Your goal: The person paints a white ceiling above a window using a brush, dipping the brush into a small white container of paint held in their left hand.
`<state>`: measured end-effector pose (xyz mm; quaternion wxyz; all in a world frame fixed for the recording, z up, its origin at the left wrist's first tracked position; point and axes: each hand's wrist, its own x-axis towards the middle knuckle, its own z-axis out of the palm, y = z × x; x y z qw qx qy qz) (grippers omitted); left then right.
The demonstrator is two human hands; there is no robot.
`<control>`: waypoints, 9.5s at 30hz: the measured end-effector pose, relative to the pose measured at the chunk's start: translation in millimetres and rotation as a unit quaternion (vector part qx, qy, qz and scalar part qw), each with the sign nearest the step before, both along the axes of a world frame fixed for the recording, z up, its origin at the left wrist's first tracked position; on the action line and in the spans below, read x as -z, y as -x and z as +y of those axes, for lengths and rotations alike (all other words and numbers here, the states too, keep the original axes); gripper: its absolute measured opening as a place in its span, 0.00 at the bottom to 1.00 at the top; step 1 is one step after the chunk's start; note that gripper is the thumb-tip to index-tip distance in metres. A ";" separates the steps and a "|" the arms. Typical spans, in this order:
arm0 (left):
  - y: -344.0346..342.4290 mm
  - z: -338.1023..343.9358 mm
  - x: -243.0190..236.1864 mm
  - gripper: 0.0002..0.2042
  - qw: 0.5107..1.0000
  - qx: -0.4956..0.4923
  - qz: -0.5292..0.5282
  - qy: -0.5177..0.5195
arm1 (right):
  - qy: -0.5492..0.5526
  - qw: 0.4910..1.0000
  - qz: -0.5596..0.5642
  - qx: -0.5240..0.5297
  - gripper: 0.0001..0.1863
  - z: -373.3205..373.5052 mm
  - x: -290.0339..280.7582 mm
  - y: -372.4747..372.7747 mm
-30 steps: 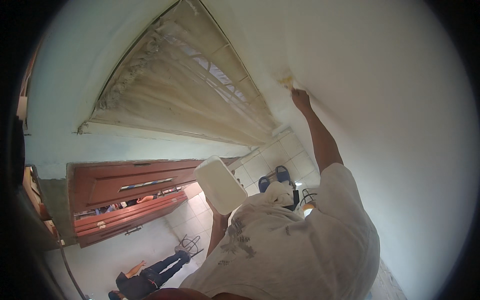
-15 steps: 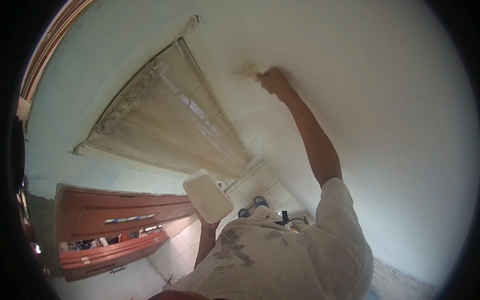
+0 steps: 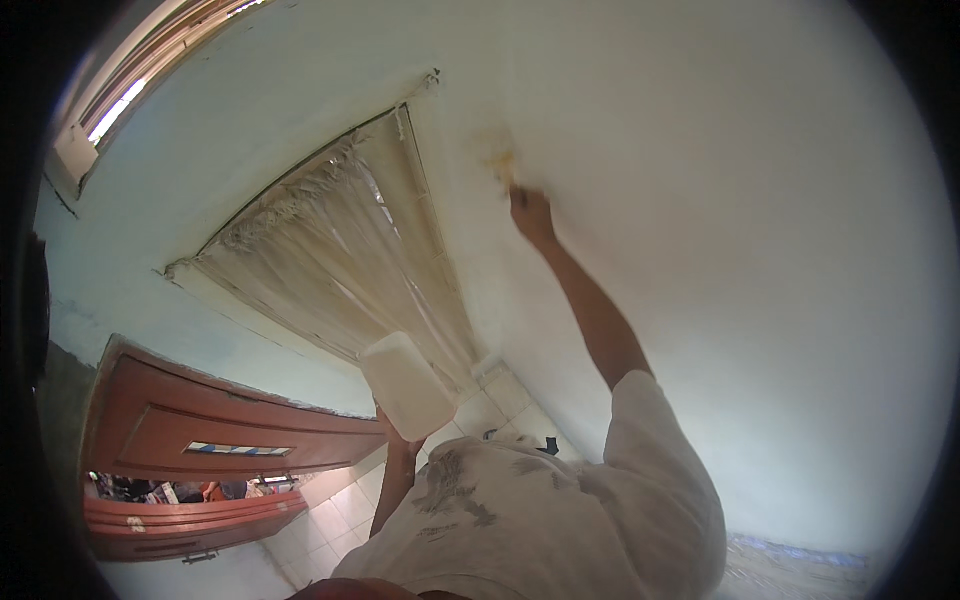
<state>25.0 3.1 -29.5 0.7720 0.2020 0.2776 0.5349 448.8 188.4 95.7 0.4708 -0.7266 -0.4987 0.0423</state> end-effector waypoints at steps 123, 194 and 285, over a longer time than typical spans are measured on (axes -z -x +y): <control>45.0 30.0 -6.3 0.29 0.992 0.079 -0.090 0.025 | 0.234 0.959 -0.154 0.032 0.14 -70.6 55.0 63.7; 27.3 5.9 -49.3 0.28 0.987 0.152 -0.046 0.030 | -0.076 0.903 0.404 -0.124 0.13 -229.0 -53.1 147.6; 82.8 34.7 10.7 0.34 0.989 0.102 -0.100 0.037 | -0.268 0.803 -0.498 0.188 0.17 -41.3 -561.0 25.1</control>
